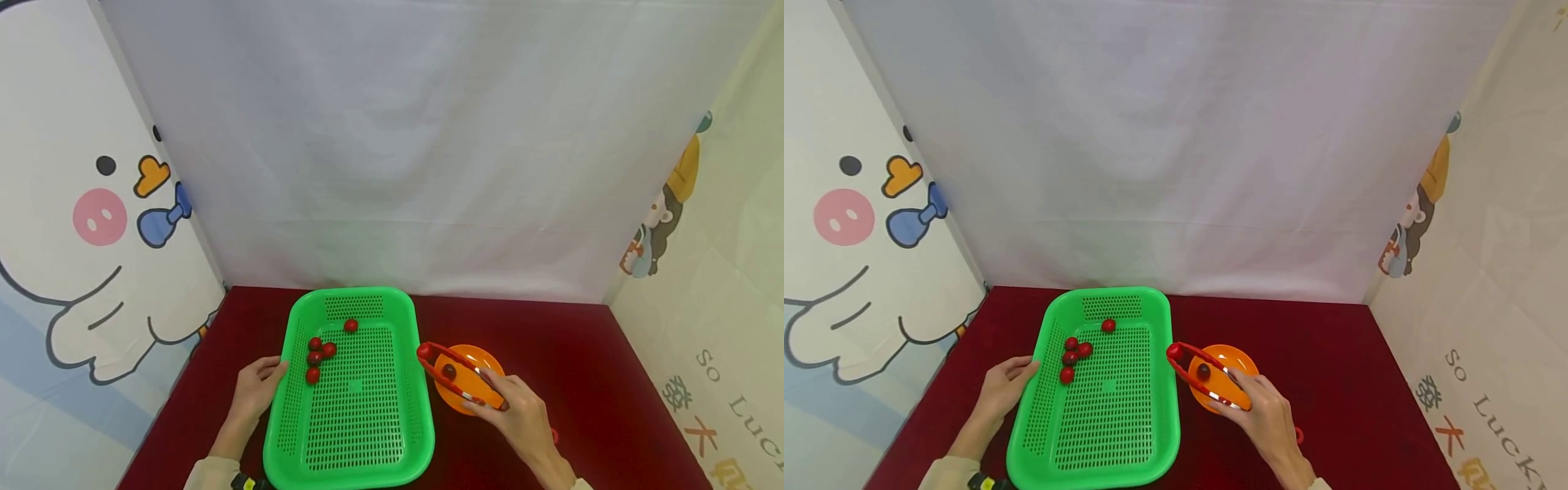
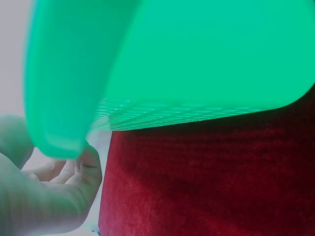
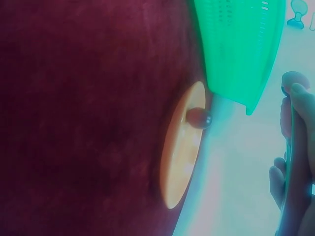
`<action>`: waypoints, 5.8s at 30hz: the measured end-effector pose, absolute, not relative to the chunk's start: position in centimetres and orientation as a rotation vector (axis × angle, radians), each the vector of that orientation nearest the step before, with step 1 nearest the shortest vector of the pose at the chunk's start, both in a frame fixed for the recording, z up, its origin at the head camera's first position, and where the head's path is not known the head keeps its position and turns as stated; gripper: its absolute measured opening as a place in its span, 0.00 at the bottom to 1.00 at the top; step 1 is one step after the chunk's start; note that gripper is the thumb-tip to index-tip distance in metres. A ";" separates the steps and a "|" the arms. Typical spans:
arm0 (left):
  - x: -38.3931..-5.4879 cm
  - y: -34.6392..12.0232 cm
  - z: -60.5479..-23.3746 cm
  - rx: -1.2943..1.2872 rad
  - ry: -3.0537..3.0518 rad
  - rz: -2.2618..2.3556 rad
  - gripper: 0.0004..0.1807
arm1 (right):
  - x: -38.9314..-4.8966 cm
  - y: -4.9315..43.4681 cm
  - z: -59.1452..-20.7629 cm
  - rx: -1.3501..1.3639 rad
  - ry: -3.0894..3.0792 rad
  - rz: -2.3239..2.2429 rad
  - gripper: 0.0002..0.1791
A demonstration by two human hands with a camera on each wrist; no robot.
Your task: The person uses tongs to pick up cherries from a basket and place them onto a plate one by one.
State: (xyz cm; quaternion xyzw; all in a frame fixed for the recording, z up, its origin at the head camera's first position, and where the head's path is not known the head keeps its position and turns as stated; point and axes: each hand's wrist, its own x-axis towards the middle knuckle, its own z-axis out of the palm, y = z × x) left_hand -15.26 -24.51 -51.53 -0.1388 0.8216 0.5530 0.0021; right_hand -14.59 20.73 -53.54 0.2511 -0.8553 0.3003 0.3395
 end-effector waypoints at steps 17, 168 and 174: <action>-15.1 -24.5 -51.6 -0.439 2.579 1.748 0.24 | -13.2 23.6 -54.1 0.572 -2.307 0.633 0.34; -15.9 -24.9 -50.6 -0.390 2.584 1.624 0.23 | -21.2 17.2 -45.4 0.683 -2.671 0.551 0.37; -15.8 -24.9 -50.5 -0.382 2.587 1.610 0.23 | -21.9 16.2 -45.7 0.720 -2.671 0.524 0.34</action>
